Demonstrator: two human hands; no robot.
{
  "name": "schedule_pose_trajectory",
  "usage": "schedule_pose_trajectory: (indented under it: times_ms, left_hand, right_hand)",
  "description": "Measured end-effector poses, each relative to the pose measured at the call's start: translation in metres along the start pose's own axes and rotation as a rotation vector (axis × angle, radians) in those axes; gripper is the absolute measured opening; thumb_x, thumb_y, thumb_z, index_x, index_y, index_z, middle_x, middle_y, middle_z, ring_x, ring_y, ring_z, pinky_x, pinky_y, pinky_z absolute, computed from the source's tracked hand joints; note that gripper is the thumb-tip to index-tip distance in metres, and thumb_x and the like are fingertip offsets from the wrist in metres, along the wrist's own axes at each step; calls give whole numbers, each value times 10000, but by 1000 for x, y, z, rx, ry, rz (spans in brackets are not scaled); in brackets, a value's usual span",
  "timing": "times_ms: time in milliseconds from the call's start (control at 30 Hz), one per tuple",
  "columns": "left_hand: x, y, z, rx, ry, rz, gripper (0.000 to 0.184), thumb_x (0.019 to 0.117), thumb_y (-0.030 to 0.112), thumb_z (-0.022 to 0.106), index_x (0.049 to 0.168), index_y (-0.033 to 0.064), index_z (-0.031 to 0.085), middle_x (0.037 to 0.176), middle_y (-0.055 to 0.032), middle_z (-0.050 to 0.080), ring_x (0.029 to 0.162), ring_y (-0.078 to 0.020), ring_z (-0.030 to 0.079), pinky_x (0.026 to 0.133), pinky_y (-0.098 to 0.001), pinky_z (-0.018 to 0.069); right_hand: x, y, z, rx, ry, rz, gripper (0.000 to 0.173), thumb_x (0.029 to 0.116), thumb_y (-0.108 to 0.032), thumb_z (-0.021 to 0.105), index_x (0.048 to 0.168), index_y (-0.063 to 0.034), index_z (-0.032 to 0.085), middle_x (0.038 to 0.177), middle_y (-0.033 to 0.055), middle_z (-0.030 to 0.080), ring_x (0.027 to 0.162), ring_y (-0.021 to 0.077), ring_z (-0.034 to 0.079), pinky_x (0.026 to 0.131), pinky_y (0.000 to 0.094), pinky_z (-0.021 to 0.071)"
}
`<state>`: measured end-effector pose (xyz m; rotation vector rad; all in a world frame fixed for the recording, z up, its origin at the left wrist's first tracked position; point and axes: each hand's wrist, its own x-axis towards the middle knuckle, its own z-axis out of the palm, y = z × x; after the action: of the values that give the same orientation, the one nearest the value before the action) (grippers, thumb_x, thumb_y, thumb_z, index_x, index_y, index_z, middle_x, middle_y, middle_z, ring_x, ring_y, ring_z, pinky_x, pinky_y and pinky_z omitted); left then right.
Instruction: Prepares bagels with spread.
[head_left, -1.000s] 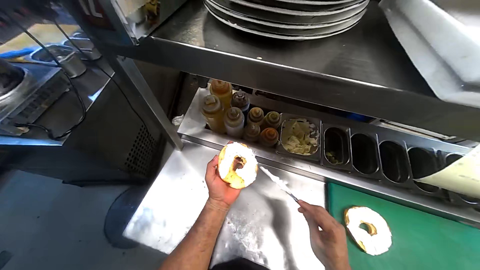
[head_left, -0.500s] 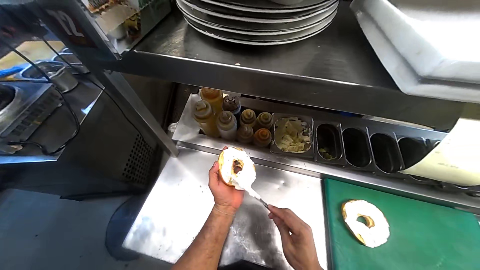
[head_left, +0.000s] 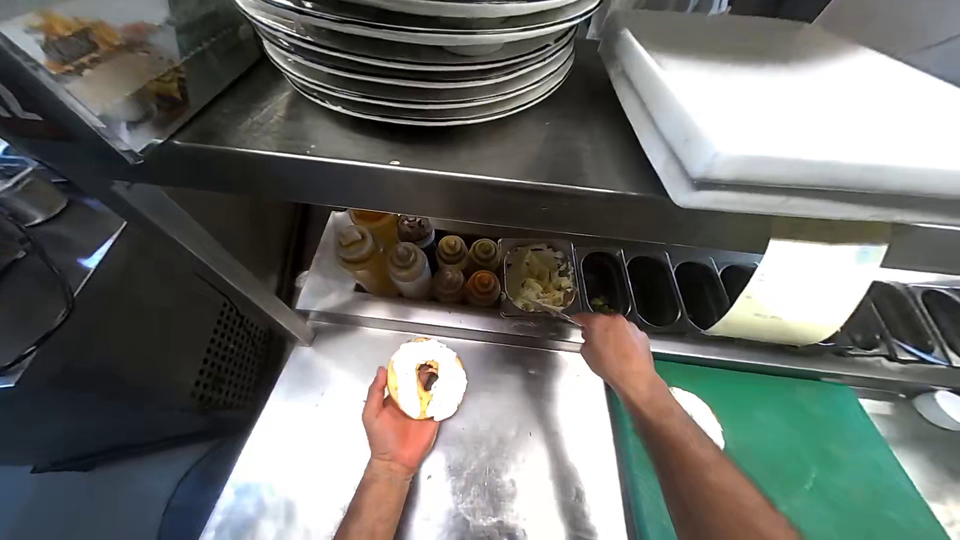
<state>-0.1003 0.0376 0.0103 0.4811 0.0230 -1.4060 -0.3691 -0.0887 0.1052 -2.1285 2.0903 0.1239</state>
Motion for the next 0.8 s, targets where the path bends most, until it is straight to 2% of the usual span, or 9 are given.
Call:
schedule_pose_trajectory:
  times_ms: [67,200,267,333,367,433,500,633,800]
  left_hand:
    - [0,1,7,-12,3,16,592,1024,566,363,1362,118,549,1249,-170,664,1166,-351,653,983,-625,520]
    - [2,5,4,16,-30,27,667,1014,633,358,1403,123,539,1325,-178,636,1225,-384,620,999,-675,489]
    - [4,7,4,23,-26,41,691,1018,652,332,1404,117,538,1314,-183,642,1213,-383,627,997,-674,492]
    - [6,8,4,12,-18,62,671,1028,643,327,1385,118,544,1270,-188,655,1172,-376,647,994,-656,504]
    - [6,8,6,9,-17,64,667,1027,648,320,1377,127,547,1252,-184,660,1148,-369,658,988,-642,515]
    - [8,3,10,20,-14,55,691,1007,694,317,1351,150,571,1203,-159,681,1097,-333,680,968,-597,541]
    - [11,-4,14,42,-17,62,712,981,733,351,1336,166,594,1197,-132,692,1089,-295,687,954,-551,561]
    - [15,-18,33,2,-47,108,595,1006,633,411,1356,179,570,1270,-113,658,1179,-281,645,992,-535,538]
    - [16,-26,51,-7,-55,149,508,1011,530,441,1383,202,546,1289,-94,644,1182,-256,640,971,-501,549]
  right_hand:
    - [9,-20,-15,-92,-54,-55,226,920,-83,640,1104,-151,753,1057,176,730,982,415,697,750,614,547]
    - [37,-23,-29,-5,-211,-144,208,953,-120,617,1130,-118,727,1194,153,693,1141,376,648,899,627,522]
    - [44,2,-20,277,-213,-153,208,1020,-130,562,1135,-95,732,1034,114,727,947,291,686,846,549,549]
    - [28,26,-4,667,-238,-67,246,1061,-115,521,1203,-70,717,828,53,699,619,146,575,582,333,492]
    - [16,36,6,882,-265,-26,255,1058,-79,509,1228,-49,697,793,48,680,539,102,503,499,267,427]
    - [-16,46,29,1191,-280,-34,285,1044,-46,487,1260,-38,673,804,56,678,494,54,447,444,205,364]
    - [-50,38,56,1282,-185,-163,319,1011,-61,499,1273,-28,677,846,61,713,520,51,484,467,202,392]
    - [-106,0,103,1137,138,-497,290,1013,-67,530,1241,-18,702,954,21,729,733,33,628,656,183,540]
    - [-122,-16,120,810,456,-616,279,1002,-107,549,1185,-93,759,982,52,723,898,88,677,809,212,576]
